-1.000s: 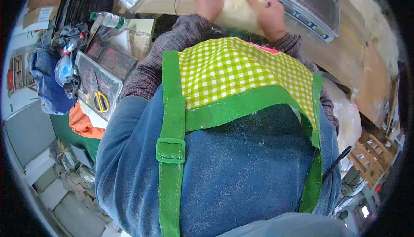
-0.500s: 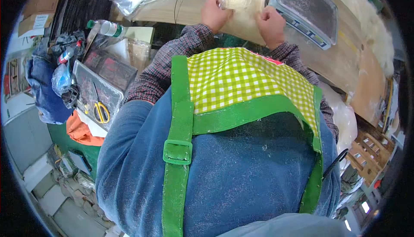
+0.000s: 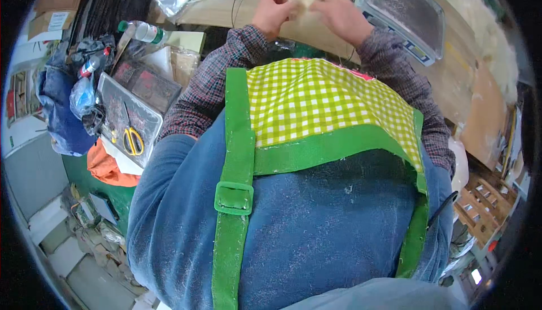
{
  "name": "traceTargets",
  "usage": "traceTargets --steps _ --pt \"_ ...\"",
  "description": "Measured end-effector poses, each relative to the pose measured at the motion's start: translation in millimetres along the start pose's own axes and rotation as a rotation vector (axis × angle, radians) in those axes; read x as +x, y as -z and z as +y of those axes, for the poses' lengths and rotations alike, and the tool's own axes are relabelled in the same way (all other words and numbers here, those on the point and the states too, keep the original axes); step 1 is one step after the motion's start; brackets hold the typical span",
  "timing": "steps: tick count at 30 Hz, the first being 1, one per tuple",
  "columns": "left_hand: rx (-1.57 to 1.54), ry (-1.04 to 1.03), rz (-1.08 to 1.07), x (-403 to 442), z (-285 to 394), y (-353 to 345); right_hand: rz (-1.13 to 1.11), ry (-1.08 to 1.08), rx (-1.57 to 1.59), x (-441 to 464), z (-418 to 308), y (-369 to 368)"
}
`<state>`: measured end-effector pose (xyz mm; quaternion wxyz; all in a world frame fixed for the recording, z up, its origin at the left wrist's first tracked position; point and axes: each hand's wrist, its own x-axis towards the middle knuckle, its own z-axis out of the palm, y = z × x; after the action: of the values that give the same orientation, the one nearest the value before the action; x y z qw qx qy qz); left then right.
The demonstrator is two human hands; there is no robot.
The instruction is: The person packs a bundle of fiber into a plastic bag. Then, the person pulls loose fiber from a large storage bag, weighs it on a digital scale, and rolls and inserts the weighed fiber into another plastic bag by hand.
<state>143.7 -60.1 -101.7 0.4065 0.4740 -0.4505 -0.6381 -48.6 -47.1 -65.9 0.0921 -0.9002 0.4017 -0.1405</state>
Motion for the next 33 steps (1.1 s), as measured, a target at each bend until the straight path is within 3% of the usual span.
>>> traceTargets --steps 8,13,16,18,23,25,27,28,31,33 --pt "0.116 -0.091 0.088 -28 -14 -4 0.210 -0.052 0.036 25 4 3" --pt "0.034 -0.187 0.194 -40 -2 -10 0.121 0.015 -0.049 28 -12 3" --pt "-0.003 -0.270 0.219 -45 -9 -18 -0.246 0.052 -0.106 40 -20 -8" --pt "-0.002 -0.411 0.233 -46 -14 -19 -0.304 0.017 -0.077 44 -20 -10" --pt "-0.184 -0.253 0.126 -56 -26 -14 -0.566 -0.086 -0.115 53 -20 -17" --pt "-0.257 -0.263 -0.044 -61 -30 -23 -0.638 -0.110 -0.156 43 -14 -35" --pt "-0.293 -0.267 -0.124 -64 -36 -21 -0.474 -0.414 0.251 17 -3 -67" --pt "-0.279 -0.274 -0.099 -64 -41 -17 -0.473 -0.410 0.252 17 0 -77" --pt "-0.265 -0.299 -0.054 -54 -42 -13 -0.119 -0.034 0.082 26 3 -81" --pt "-0.334 -0.197 -0.070 -58 -21 -14 -0.048 -0.113 0.111 16 -10 -46"
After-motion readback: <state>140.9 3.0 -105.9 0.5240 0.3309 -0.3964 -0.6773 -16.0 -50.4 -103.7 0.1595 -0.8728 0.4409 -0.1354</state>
